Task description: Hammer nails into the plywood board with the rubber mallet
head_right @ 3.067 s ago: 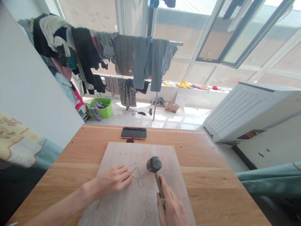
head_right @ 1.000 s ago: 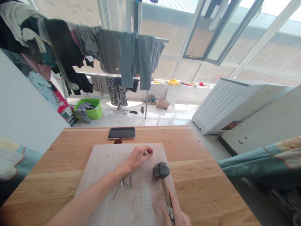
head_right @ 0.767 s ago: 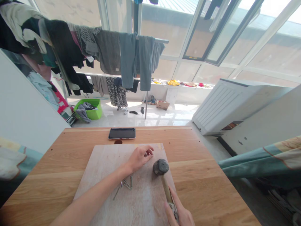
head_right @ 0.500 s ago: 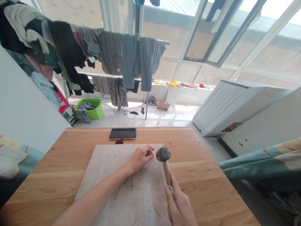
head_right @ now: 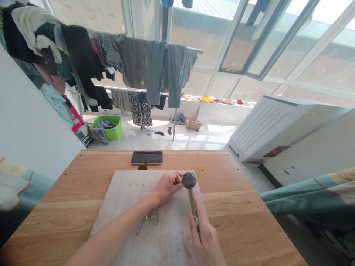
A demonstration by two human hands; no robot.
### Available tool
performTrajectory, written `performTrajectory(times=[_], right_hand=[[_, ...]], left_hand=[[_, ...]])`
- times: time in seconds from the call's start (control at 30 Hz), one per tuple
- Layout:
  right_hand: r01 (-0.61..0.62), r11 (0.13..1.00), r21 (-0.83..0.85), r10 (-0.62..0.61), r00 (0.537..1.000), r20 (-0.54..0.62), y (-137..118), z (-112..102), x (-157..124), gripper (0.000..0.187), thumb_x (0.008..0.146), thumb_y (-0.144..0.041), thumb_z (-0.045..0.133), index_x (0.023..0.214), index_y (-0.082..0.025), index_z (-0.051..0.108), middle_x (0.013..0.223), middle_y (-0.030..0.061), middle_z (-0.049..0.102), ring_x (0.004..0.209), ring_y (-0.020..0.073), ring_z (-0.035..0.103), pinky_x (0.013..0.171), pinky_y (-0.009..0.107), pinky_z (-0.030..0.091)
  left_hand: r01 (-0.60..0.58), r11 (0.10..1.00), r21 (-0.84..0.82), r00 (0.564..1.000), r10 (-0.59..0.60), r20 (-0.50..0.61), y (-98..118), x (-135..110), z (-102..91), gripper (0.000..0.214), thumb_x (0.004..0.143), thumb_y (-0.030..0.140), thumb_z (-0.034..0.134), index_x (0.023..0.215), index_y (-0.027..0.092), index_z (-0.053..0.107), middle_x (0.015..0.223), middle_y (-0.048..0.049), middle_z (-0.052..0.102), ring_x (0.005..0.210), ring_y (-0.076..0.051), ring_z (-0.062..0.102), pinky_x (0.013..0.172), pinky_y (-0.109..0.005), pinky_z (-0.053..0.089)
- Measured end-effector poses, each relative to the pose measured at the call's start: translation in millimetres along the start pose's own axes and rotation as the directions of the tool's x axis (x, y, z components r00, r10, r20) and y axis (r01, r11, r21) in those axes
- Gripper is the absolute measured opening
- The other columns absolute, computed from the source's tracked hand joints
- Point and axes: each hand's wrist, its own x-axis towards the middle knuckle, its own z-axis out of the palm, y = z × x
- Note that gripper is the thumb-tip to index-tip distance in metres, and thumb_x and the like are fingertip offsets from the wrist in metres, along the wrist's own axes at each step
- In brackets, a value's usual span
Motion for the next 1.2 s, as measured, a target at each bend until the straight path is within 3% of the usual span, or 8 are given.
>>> performTrajectory(times=[0.23, 0.43, 0.53, 0.6, 0.73, 0.97, 1.1, 1.2], right_hand=[[0.142, 0.989, -0.040, -0.140, 0.989, 0.035, -2, -3, 10, 0.059, 0.096, -0.055, 0.039, 0.136, -0.018, 0.063, 0.045, -0.0021, 0.058, 0.035, 0.0194, 0.056, 0.038, 0.026, 0.045], [0.040, 0.999, -0.008, -0.039, 0.999, 0.035, -1, -1, 5, 0.070, 0.096, -0.059, 0.037, 0.147, -0.013, 0.049, 0.039, -0.0068, 0.048, 0.030, 0.0173, 0.049, 0.037, 0.025, 0.043], [0.015, 1.000, 0.022, -0.014, 0.999, -0.032, 4, 2, 4, 0.076, 0.095, -0.062, 0.037, 0.150, -0.010, 0.044, 0.034, -0.0096, 0.040, 0.027, 0.0170, 0.044, 0.035, 0.025, 0.040], [0.011, 0.999, 0.037, -0.009, 0.998, -0.055, 5, 3, 4, 0.076, 0.094, -0.062, 0.039, 0.150, -0.010, 0.044, 0.035, -0.0095, 0.039, 0.027, 0.0174, 0.044, 0.035, 0.026, 0.039], [-0.019, 0.997, 0.071, 0.019, 1.000, 0.004, -4, 2, 2, 0.077, 0.093, -0.063, 0.041, 0.149, -0.011, 0.047, 0.034, -0.0101, 0.038, 0.026, 0.0175, 0.043, 0.035, 0.027, 0.039], [-0.127, 0.986, 0.106, 0.131, 0.991, -0.030, -13, -2, -10, 0.085, 0.093, -0.066, 0.037, 0.154, -0.008, 0.035, 0.035, -0.0110, 0.037, 0.031, 0.0179, 0.049, 0.039, 0.026, 0.041], [-0.118, 0.989, 0.088, 0.120, 0.993, -0.022, 0, -3, -13, 0.075, 0.092, -0.065, 0.041, 0.148, -0.016, 0.050, 0.035, -0.0075, 0.045, 0.032, 0.0195, 0.053, 0.039, 0.026, 0.043], [-0.079, 0.993, 0.086, 0.081, 0.997, -0.011, 9, -2, -13, 0.066, 0.093, -0.062, 0.042, 0.141, -0.020, 0.059, 0.039, -0.0031, 0.055, 0.039, 0.0228, 0.061, 0.043, 0.028, 0.047]], left_hand=[[-0.019, 1.000, 0.000, 1.000, 0.019, -0.010, 2, 0, -2.1, 0.036, 0.073, 0.003, 0.059, 0.103, 0.019, 0.072, 0.076, 0.0008, 0.072, 0.069, -0.015, 0.065, 0.065, -0.022, 0.047], [-0.002, 0.999, -0.054, 1.000, 0.003, 0.017, 0, 0, -0.9, 0.028, 0.077, 0.009, 0.063, 0.103, 0.019, 0.070, 0.075, 0.0009, 0.073, 0.070, -0.015, 0.067, 0.070, -0.023, 0.050], [0.005, 0.998, -0.060, 1.000, -0.005, -0.008, -1, 0, 1.2, 0.026, 0.076, 0.010, 0.066, 0.101, 0.017, 0.069, 0.077, -0.0006, 0.074, 0.072, -0.016, 0.069, 0.074, -0.025, 0.051], [0.000, 0.998, -0.060, 1.000, -0.001, -0.017, -2, 0, 1.8, 0.026, 0.076, 0.010, 0.067, 0.101, 0.017, 0.069, 0.078, -0.0012, 0.075, 0.073, -0.017, 0.069, 0.075, -0.025, 0.052], [0.003, 0.999, -0.033, 1.000, -0.003, 0.006, -3, -1, 1.2, 0.025, 0.077, 0.010, 0.066, 0.100, 0.018, 0.069, 0.078, -0.0001, 0.075, 0.073, -0.016, 0.069, 0.073, -0.025, 0.051], [0.016, 1.000, 0.020, 0.999, -0.017, 0.045, -5, 1, 2.3, 0.031, 0.076, 0.013, 0.072, 0.107, 0.017, 0.067, 0.088, -0.0021, 0.073, 0.074, -0.016, 0.066, 0.073, -0.025, 0.050], [-0.067, 0.990, 0.124, 0.993, 0.054, 0.103, 6, -5, -19.8, 0.049, 0.073, 0.027, 0.079, 0.117, 0.016, 0.061, 0.107, -0.0064, 0.065, 0.078, -0.016, 0.064, 0.077, -0.028, 0.051], [-0.124, 0.937, 0.326, 0.979, 0.062, 0.194, 22, -24, -49.2, 0.029, 0.078, 0.031, 0.073, 0.101, 0.017, 0.063, 0.105, -0.0073, 0.062, 0.081, -0.019, 0.063, 0.074, -0.030, 0.050]])
